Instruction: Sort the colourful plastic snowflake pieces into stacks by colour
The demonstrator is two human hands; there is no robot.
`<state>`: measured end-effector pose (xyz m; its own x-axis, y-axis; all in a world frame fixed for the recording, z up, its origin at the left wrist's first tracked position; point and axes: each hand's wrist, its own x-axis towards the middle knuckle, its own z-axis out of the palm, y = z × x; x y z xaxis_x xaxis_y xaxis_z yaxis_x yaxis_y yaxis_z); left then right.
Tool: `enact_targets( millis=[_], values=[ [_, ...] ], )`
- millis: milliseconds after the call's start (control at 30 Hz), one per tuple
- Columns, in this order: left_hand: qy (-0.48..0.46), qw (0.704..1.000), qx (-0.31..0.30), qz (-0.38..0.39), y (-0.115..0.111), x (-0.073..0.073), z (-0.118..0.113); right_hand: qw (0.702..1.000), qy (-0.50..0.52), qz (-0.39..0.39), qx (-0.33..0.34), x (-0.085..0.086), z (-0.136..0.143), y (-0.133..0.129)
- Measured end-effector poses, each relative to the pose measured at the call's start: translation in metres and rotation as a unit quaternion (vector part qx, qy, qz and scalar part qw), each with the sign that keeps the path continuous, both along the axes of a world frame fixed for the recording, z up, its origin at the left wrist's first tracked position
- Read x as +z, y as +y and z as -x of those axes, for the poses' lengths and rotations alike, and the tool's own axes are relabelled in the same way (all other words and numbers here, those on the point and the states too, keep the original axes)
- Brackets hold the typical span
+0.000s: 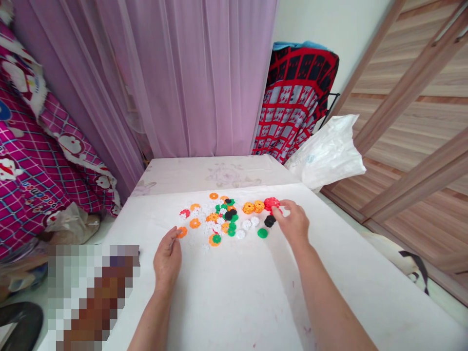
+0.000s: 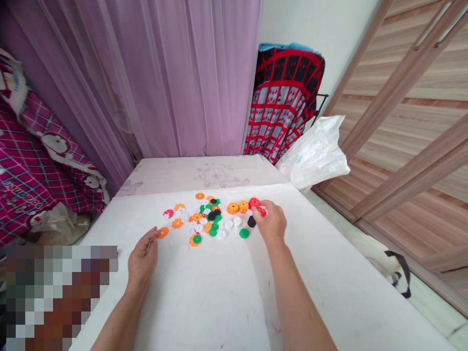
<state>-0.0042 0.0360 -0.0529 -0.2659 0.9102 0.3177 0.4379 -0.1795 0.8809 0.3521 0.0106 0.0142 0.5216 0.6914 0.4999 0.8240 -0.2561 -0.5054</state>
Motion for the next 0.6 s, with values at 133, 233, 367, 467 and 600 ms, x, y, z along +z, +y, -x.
enact_targets(
  millis=[133, 233, 367, 467, 600],
  values=[
    [-0.002, 1.0, 0.002, 0.017, 0.0, 0.001, 0.0, 0.996, -0.003, 0.077, -0.039, -0.019, -0.055, -0.005],
    [-0.004, 1.0, 0.001, 0.017, 0.0, 0.002, 0.0, 0.993, -0.037, 0.108, -0.008, -0.03, -0.06, -0.002],
    [0.0, 1.0, -0.001, 0.019, -0.001, 0.004, 0.001, 0.988, -0.081, 0.131, 0.004, -0.031, -0.054, 0.003],
    [0.006, 1.0, 0.002, 0.021, -0.001, 0.006, 0.001, 0.984, -0.096, 0.152, 0.007, -0.031, -0.053, 0.004],
    [0.01, 1.0, 0.003, 0.025, -0.001, 0.006, 0.002, 0.981, -0.107, 0.162, 0.008, -0.032, -0.053, 0.005]
  ],
)
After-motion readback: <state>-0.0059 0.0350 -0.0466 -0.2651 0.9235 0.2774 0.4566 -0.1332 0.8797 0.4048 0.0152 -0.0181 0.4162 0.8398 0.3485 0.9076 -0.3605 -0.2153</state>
